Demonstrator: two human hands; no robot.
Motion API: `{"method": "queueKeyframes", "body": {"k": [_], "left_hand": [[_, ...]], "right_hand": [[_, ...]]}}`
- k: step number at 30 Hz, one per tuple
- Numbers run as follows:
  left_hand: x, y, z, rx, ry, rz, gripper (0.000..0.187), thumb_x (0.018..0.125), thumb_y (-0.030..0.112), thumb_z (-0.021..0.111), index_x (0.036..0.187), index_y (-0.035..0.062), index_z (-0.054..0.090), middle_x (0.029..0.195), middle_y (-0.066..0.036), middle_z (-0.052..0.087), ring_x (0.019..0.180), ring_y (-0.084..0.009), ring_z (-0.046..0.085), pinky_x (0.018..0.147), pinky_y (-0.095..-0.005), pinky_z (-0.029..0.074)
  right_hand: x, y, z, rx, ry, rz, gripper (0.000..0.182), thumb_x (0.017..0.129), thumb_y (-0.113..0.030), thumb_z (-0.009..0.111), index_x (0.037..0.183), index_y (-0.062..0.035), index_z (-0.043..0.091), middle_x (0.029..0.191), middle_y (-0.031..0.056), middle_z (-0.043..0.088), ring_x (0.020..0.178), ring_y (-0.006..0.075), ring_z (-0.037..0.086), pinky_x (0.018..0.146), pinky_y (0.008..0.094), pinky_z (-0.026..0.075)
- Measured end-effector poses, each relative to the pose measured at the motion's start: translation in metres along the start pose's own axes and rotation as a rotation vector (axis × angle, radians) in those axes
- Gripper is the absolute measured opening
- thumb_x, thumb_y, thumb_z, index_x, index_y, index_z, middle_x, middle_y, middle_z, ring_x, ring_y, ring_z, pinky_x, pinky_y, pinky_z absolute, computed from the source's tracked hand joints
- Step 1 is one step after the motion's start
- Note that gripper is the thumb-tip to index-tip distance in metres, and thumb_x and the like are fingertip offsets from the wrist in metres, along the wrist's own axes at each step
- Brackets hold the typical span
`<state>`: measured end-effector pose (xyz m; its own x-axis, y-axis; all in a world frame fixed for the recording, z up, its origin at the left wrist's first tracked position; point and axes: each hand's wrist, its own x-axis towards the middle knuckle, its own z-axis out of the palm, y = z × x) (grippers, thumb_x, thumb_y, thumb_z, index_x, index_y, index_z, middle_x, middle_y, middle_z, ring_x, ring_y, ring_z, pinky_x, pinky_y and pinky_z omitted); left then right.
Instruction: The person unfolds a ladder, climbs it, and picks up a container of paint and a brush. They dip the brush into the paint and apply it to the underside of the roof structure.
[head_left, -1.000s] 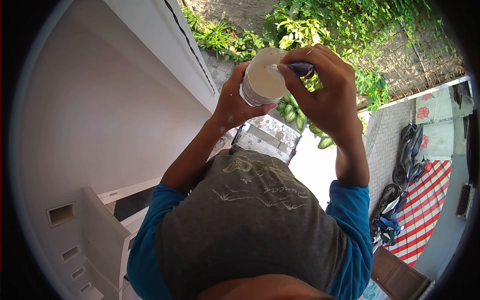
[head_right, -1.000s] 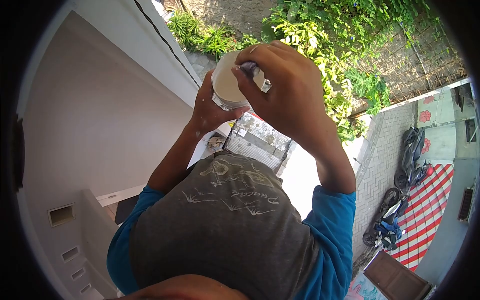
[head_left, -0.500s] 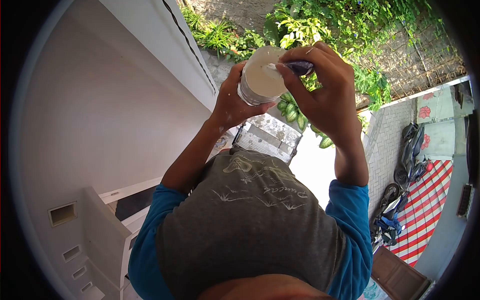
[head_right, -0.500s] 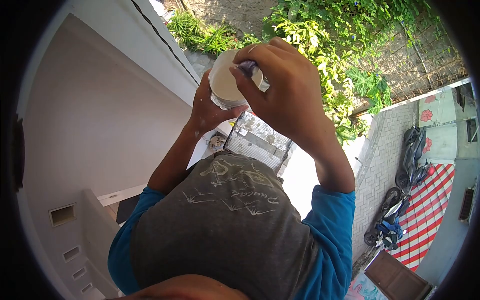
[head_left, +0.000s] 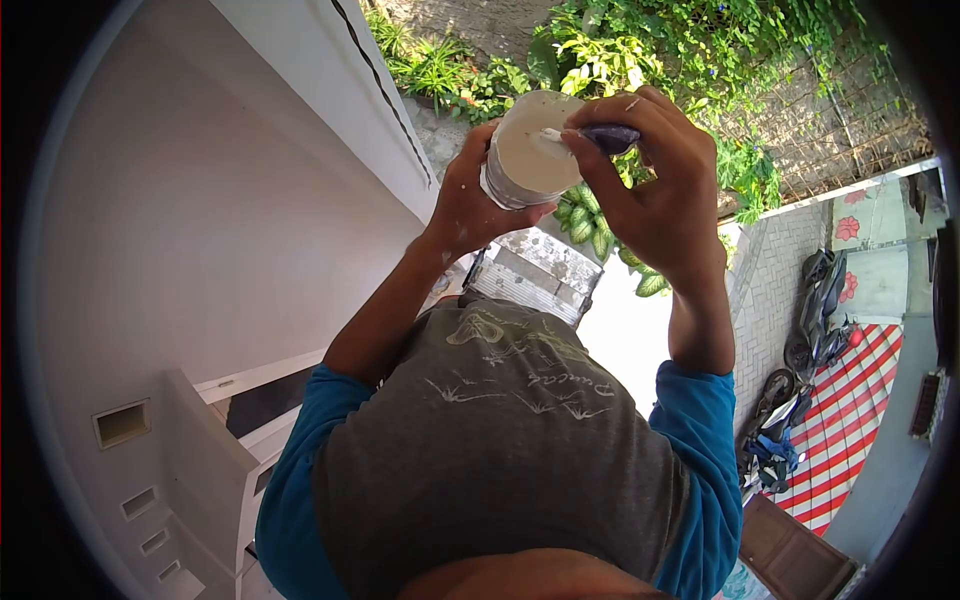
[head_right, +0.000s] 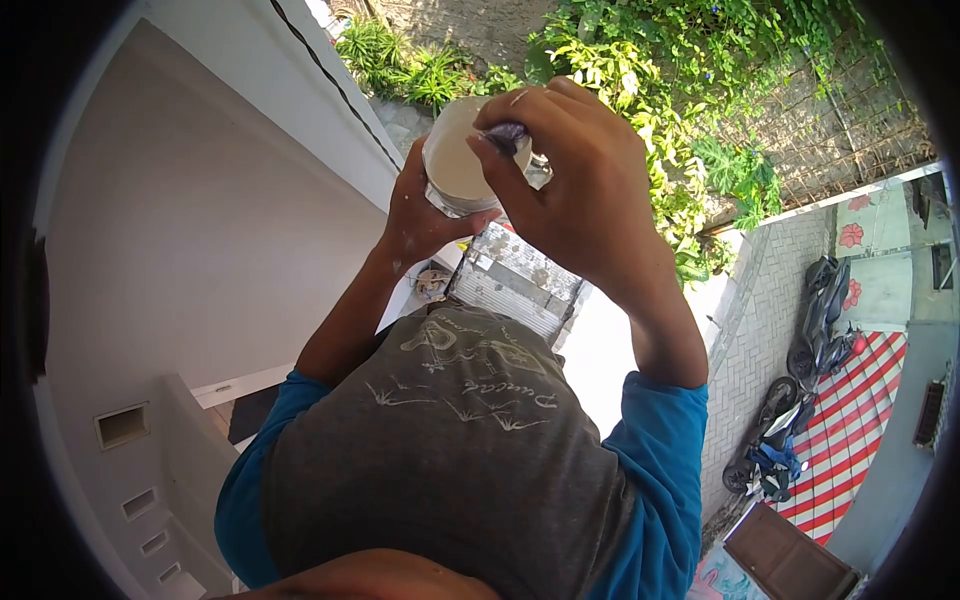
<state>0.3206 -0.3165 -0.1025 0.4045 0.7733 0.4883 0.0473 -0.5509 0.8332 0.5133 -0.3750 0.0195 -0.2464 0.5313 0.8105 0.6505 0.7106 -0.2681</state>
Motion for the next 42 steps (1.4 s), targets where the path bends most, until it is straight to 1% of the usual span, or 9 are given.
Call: {"method": "queueKeyframes", "body": {"k": [10,13,16,18,23,31,33,36,42], "left_hand": [[-0.001,0.000,-0.002,-0.011,0.008,0.028,0.091,0.065,0.024,0.096,0.138,0.0053,0.044,0.124,-0.013,0.064,0.114,-0.0246,0.064,0.096,-0.0392,0.054],[-0.003,0.002,-0.003,0.026,0.010,0.011,0.092,0.065,0.025,0.096,0.139,0.0053,0.044,0.125,-0.014,0.064,0.115,-0.0247,0.064,0.096,-0.0397,0.054],[-0.003,0.002,-0.004,-0.032,0.008,-0.028,0.094,0.065,0.024,0.096,0.141,0.0036,0.043,0.129,-0.013,0.061,0.119,-0.0239,0.061,0.100,-0.0386,0.052],[-0.006,0.001,-0.006,0.027,0.025,-0.043,0.094,0.065,0.022,0.095,0.141,0.0038,0.043,0.129,-0.013,0.061,0.120,-0.0240,0.060,0.101,-0.0389,0.051],[-0.009,-0.005,-0.011,0.022,0.040,-0.067,0.093,0.065,0.021,0.096,0.141,0.0051,0.043,0.129,-0.012,0.061,0.121,-0.0238,0.060,0.102,-0.0392,0.051],[-0.010,-0.008,-0.019,-0.001,0.101,-0.105,0.089,0.068,0.017,0.094,0.141,0.0072,0.044,0.129,-0.011,0.061,0.120,-0.0224,0.060,0.101,-0.0386,0.051],[-0.010,-0.008,-0.021,0.015,0.157,-0.020,0.084,0.069,0.025,0.094,0.134,0.0080,0.044,0.122,-0.012,0.064,0.113,-0.0246,0.065,0.096,-0.0389,0.055],[-0.011,-0.005,-0.025,-0.047,0.170,-0.061,0.087,0.069,0.018,0.094,0.140,0.0070,0.045,0.126,-0.010,0.061,0.118,-0.0227,0.061,0.101,-0.0379,0.051],[-0.008,0.001,-0.036,-0.086,0.227,-0.039,0.087,0.070,0.020,0.093,0.140,0.0061,0.045,0.127,-0.011,0.061,0.120,-0.0236,0.060,0.102,-0.0382,0.050]], "right_hand": [[-0.001,-0.011,-0.001,0.085,-0.039,0.184,0.015,0.084,-0.011,0.078,0.096,-0.0042,0.070,0.079,0.0092,0.067,0.067,0.0209,0.066,0.061,0.0317,0.052],[-0.002,-0.003,0.000,0.088,-0.030,0.189,0.016,0.085,-0.013,0.078,0.097,-0.0035,0.071,0.080,0.0086,0.070,0.064,0.0171,0.066,0.058,0.0296,0.051],[-0.006,0.010,0.001,0.278,-0.021,0.381,0.016,0.088,-0.013,0.077,0.098,-0.0022,0.071,0.083,0.0074,0.073,0.062,0.0113,0.064,0.057,0.0266,0.050],[-0.009,0.016,0.004,0.446,0.171,0.427,0.015,0.091,-0.013,0.076,0.099,-0.0011,0.071,0.084,0.0063,0.075,0.063,0.0076,0.064,0.058,0.0243,0.052],[-0.013,0.035,0.002,0.625,0.333,0.602,0.015,0.092,-0.012,0.074,0.101,0.0011,0.071,0.086,0.0083,0.072,0.078,0.0143,0.071,0.061,0.0266,0.059],[-0.014,0.061,0.010,0.958,0.496,0.767,0.019,0.095,-0.007,0.066,0.108,0.0064,0.063,0.093,0.0159,0.070,0.082,0.0273,0.075,0.064,0.0355,0.066],[-0.013,0.066,0.011,1.006,0.497,0.800,0.019,0.096,-0.008,0.066,0.108,0.0060,0.062,0.094,0.0161,0.070,0.082,0.0278,0.075,0.064,0.0355,0.066],[-0.008,0.066,0.016,1.079,0.529,0.872,0.019,0.097,-0.010,0.063,0.109,0.0046,0.061,0.097,0.0173,0.071,0.085,0.0279,0.074,0.068,0.0365,0.065],[0.010,0.062,0.022,1.170,0.480,0.878,0.016,0.099,-0.011,0.062,0.108,0.0010,0.061,0.098,0.0144,0.071,0.083,0.0252,0.074,0.071,0.0359,0.064]]}}
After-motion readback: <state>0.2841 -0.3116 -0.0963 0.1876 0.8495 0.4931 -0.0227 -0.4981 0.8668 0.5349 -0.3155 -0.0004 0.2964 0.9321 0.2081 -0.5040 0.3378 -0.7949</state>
